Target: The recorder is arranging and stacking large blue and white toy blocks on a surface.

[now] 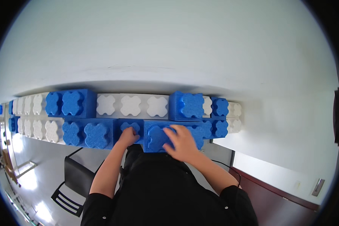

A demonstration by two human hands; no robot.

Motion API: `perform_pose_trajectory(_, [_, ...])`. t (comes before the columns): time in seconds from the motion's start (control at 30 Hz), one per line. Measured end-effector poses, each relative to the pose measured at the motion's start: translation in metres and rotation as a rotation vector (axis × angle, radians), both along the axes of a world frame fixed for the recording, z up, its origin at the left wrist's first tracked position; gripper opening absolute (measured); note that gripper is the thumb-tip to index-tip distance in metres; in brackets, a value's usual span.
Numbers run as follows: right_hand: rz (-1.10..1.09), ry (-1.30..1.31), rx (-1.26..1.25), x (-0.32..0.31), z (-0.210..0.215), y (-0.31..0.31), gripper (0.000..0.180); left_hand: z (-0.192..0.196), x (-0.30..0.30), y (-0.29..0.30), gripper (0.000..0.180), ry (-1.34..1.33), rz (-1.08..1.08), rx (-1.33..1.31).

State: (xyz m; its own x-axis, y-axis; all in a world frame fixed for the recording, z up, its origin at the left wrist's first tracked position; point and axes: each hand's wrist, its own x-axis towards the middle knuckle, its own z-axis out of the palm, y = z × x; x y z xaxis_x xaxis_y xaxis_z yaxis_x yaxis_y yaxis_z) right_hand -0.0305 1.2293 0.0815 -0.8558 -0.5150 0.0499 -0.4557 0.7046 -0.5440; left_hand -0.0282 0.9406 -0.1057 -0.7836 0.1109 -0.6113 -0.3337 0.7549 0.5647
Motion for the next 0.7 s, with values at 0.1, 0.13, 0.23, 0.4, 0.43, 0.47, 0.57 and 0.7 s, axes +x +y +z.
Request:
perform_pose_trajectory(0.1, [-0.463, 0.102, -0.228, 0.001, -0.015, 0.075, 0.017, 0.018, -0.007, 0.012, 0.014, 0.333, 0.253, -0.013])
perform_pose_trajectory(0.13, [-0.678, -0.048, -0.242, 0.001, -0.031, 0.104, 0.014, 0.039, -0.013, 0.025, 0.014, 0.332, 0.235, -0.010])
perform_pose_trajectory(0.23, [-0.908, -0.091, -0.181, 0.013, -0.108, 0.167, 0.013, 0.124, -0.034, 0.091, 0.016, 0.651, 0.138, 0.193])
perform_pose_trajectory(0.4, [-0.644, 0.081, 0.186, 0.026, -0.179, 0.173, 0.038, 0.163, -0.026, 0.192, 0.062, 0.734, -0.567, 0.207])
perform_pose_trajectory(0.43, [-0.648, 0.077, 0.176, 0.024, -0.184, 0.172, 0.038, 0.163, -0.021, 0.207, 0.062, 0.731, -0.575, 0.199])
perform_pose_trajectory(0.47, [-0.584, 0.038, 0.189, 0.020, -0.188, 0.173, 0.047, 0.162, -0.017, 0.223, 0.078, 0.744, -0.682, 0.092])
perform_pose_trajectory(0.57, [-0.509, 0.037, 0.231, 0.006, -0.199, 0.173, 0.060, 0.157, -0.014, 0.256, 0.101, 0.642, -0.854, -0.121])
perform_pose_trajectory(0.7, [-0.495, 0.066, 0.340, 0.000, -0.217, 0.172, 0.063, 0.146, -0.011, 0.276, 0.111, 0.494, -0.899, -0.350])
